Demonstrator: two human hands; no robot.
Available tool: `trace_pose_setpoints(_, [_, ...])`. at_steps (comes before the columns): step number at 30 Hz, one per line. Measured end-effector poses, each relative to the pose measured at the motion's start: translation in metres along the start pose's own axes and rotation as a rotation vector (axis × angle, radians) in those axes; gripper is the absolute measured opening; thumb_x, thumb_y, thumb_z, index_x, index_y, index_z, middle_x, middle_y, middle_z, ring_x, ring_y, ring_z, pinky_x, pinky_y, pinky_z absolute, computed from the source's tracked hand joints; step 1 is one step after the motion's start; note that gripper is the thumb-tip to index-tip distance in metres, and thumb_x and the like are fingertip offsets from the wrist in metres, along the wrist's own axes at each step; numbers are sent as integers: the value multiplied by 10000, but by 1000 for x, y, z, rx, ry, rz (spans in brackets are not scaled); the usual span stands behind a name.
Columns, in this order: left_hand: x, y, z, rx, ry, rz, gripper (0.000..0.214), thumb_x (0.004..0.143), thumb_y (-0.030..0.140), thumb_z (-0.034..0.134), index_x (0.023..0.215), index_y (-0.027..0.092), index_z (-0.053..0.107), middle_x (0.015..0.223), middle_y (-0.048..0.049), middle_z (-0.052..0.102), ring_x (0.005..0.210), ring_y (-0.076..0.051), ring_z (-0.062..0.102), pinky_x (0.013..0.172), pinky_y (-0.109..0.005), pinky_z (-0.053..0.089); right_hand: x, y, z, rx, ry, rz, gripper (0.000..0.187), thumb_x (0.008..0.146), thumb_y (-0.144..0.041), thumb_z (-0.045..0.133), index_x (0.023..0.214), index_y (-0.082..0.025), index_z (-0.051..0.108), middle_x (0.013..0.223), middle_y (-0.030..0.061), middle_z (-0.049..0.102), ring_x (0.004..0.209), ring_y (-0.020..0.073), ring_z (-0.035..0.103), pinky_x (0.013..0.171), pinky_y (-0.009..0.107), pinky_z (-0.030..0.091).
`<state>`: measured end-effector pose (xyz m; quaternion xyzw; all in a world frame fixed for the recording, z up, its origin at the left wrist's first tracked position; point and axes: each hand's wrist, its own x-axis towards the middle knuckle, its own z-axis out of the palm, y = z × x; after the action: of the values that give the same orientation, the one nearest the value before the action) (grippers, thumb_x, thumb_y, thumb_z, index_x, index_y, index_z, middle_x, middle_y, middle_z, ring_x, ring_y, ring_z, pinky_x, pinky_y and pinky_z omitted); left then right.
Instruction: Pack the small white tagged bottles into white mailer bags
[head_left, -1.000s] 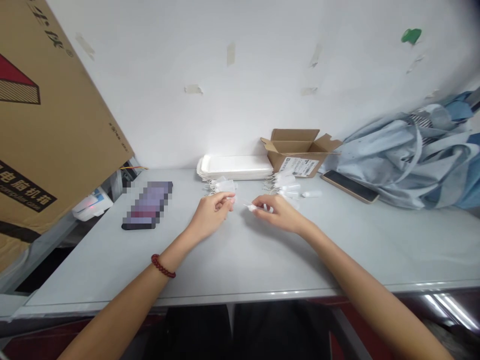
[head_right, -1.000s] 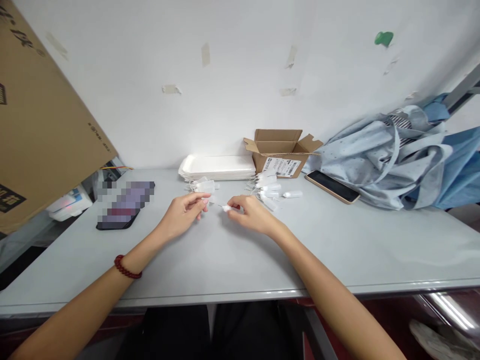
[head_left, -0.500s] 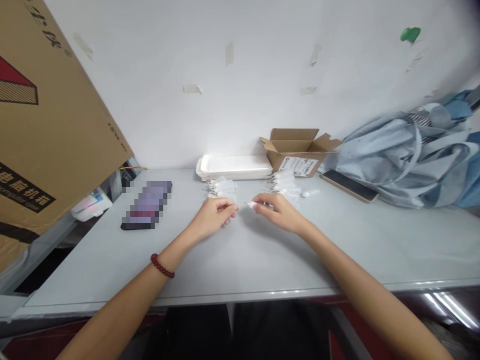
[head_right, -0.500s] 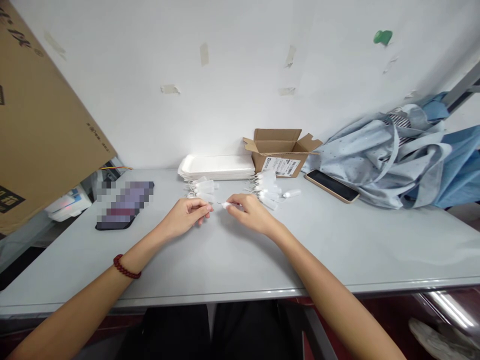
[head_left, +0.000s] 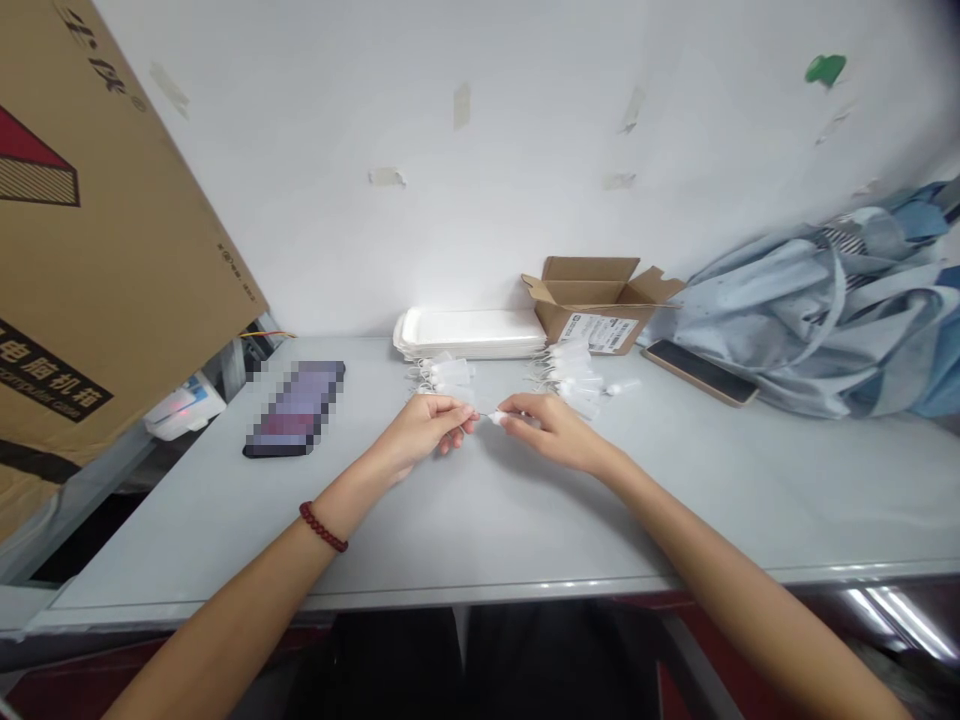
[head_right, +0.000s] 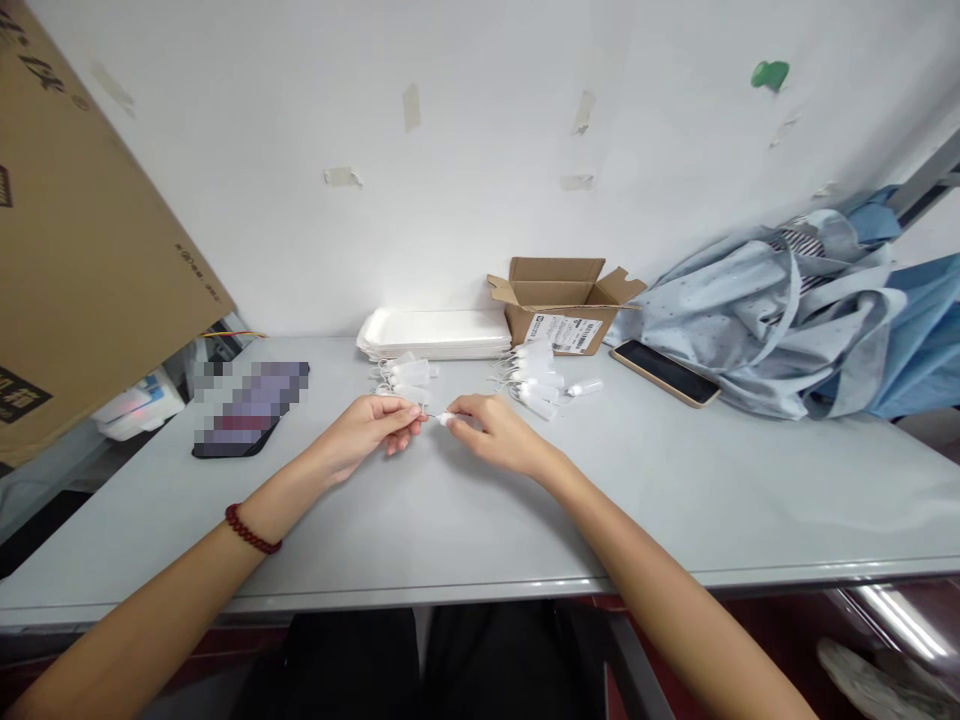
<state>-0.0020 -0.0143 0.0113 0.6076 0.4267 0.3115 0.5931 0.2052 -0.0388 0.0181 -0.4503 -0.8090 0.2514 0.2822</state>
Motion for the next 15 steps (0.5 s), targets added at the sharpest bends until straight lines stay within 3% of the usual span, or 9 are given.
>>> trace_pose_setpoints(5, [-1, 1, 0, -3, -13, -37, 261, 809, 363, 619, 730, 115, 643, 573, -5, 562, 501, -78, 465, 462, -208, 332, -1, 1, 0, 14, -7, -20, 246, 895, -289, 459, 907, -138, 652, 824, 40, 660, 710, 134, 551, 626, 244, 379])
trace_pose_setpoints(15, [-1, 1, 0, -30, -20, -45, 246, 810, 349, 622, 753, 110, 640, 654, -18, 584, 520, -73, 477, 463, -207, 331, -1, 1, 3, 35, -20, -24, 250, 906, -302, 456, 912, -143, 649, 821, 31, 660, 709, 127, 557, 628, 242, 380])
